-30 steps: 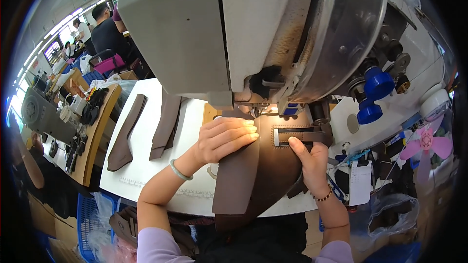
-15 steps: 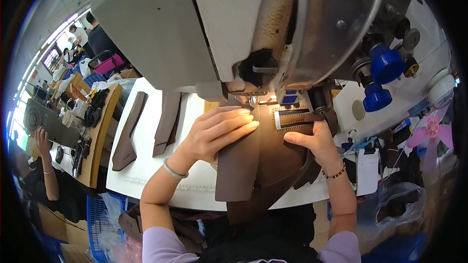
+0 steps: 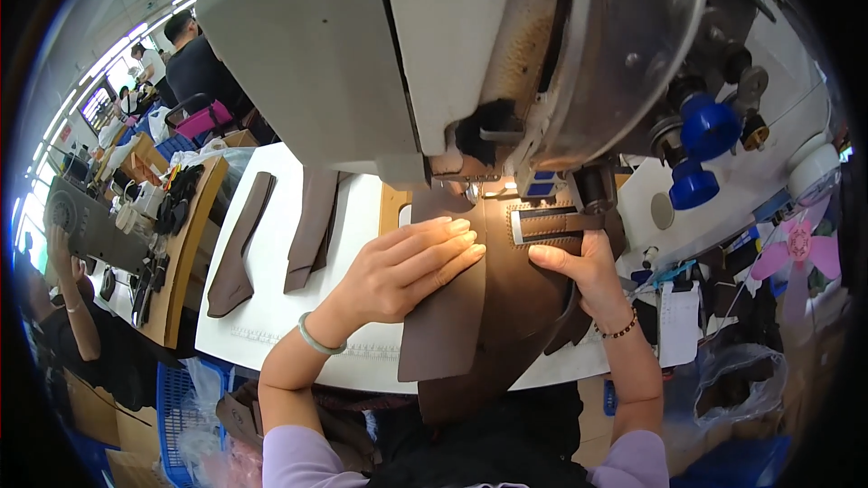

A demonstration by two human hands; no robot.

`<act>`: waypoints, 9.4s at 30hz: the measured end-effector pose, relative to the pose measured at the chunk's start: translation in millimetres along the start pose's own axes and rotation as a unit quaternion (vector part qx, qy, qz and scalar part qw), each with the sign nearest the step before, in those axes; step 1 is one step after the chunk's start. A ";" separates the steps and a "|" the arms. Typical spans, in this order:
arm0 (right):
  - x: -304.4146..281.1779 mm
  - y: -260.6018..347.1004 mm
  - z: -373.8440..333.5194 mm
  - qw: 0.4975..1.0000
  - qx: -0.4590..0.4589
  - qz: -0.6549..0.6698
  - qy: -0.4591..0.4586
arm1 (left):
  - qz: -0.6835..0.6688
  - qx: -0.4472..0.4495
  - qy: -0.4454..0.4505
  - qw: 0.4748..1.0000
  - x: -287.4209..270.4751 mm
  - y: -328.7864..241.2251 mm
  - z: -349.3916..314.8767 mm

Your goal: Sewing pieces of a leather shoe upper using an industrial sewing machine.

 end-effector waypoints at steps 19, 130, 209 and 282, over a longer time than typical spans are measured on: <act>-10.4 6.0 16.8 0.998 0.046 0.032 -0.015 | -0.040 -0.047 -0.042 0.997 12.1 11.8 3.8; 56.3 -31.3 -25.5 0.949 -0.007 0.302 -0.093 | 0.069 0.006 -0.016 0.997 0.5 -9.1 -6.1; 48.1 -21.0 -10.0 0.964 -0.004 0.256 -0.072 | 0.121 0.026 -0.083 0.989 14.9 6.8 -5.8; 15.7 -10.6 1.2 0.652 -0.398 -0.642 0.065 | 0.000 -0.043 -0.080 0.996 23.9 20.1 -11.1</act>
Point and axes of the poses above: each hand's wrist, its own z-axis towards the middle knuckle, its own x-axis out of the palm, y = z × x, the point moved 1 cm from there along z, towards the middle knuckle, and after that the axes turned 14 degrees about y, right-handed, at the moved point
